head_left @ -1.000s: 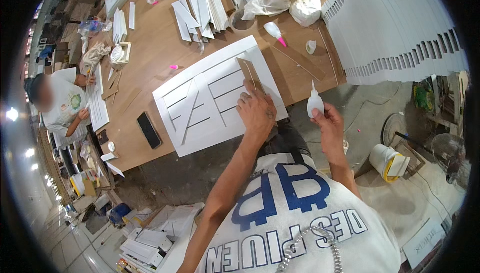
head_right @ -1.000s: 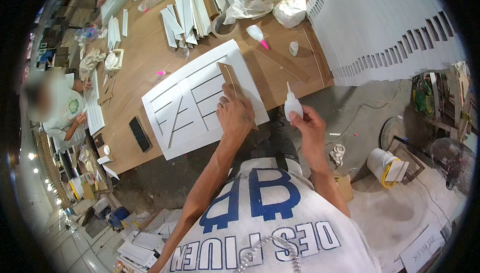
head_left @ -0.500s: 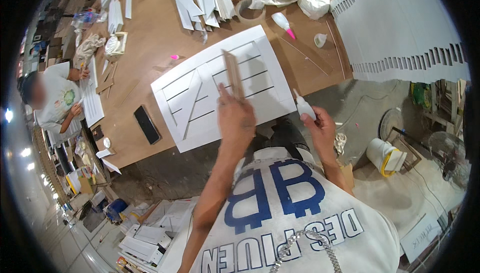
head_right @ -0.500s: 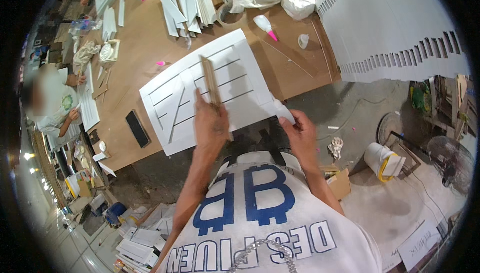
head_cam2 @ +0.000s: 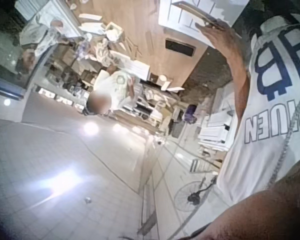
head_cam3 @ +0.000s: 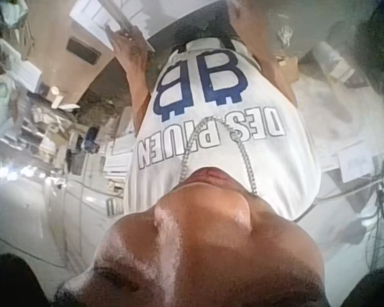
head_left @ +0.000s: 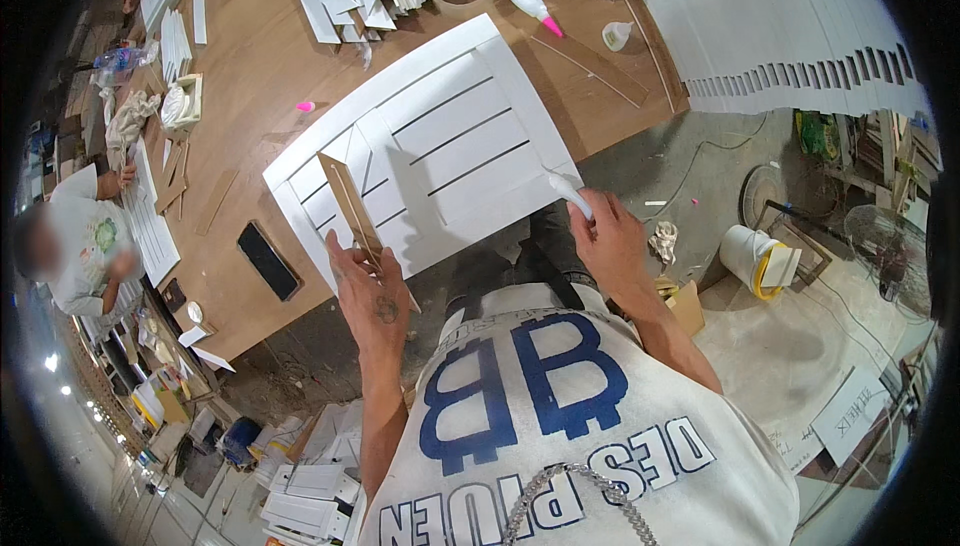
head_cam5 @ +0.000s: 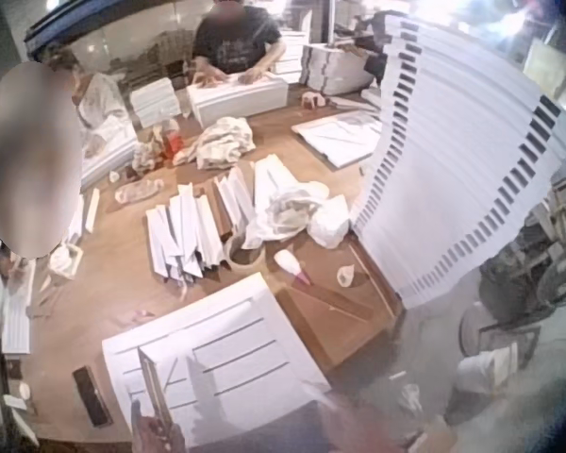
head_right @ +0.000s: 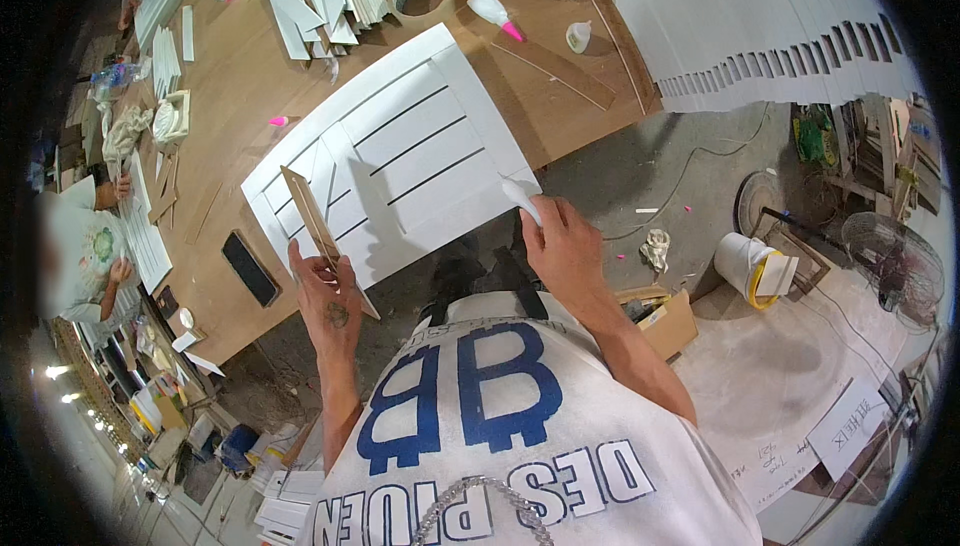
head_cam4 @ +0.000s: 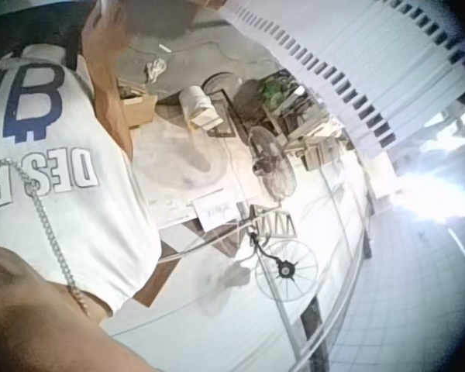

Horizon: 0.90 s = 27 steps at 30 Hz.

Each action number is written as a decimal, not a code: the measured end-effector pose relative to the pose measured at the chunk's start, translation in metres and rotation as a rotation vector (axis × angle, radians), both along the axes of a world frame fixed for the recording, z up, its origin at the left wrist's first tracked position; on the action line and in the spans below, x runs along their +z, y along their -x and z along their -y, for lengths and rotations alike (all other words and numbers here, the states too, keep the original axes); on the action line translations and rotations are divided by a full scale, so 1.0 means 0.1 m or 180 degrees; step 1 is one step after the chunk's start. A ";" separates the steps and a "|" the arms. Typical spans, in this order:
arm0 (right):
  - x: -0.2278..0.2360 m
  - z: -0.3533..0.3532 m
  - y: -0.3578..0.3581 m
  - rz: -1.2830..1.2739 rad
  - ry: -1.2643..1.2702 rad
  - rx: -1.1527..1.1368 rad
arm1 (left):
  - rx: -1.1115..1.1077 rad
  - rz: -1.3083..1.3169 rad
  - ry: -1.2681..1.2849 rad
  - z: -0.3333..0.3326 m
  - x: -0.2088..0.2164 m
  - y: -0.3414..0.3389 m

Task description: The person assembles white paper or cardboard parts by applying glue and pressing them onto a larger white board with pre-cut slots. They handle multiple small pieces, aligning and securing them into place while working at a shared table with others.

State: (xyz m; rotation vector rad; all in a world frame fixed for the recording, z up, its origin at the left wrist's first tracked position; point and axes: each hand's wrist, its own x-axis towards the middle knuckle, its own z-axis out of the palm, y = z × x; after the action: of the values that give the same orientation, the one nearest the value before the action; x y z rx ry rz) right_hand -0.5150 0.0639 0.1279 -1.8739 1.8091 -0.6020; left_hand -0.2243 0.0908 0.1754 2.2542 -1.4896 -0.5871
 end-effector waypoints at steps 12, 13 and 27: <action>-0.06 0.14 -0.13 -0.0190 0.0339 0.0180 | 0.0214 -0.0109 -0.0207 0.01 0.17 0.01; -0.05 0.14 -0.11 -0.0241 0.0389 0.0216 | 0.0246 -0.0115 -0.0213 0.02 0.15 0.02; 0.07 0.15 0.23 0.2455 -0.0916 -0.1400 | 0.0290 -0.0646 0.0214 0.11 0.21 0.00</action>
State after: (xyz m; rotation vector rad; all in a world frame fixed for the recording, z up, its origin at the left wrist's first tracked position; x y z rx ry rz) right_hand -0.5378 0.0490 0.1345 -0.8603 1.6362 -0.9843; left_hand -0.2240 0.0802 0.1959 2.1281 -1.2825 -0.7041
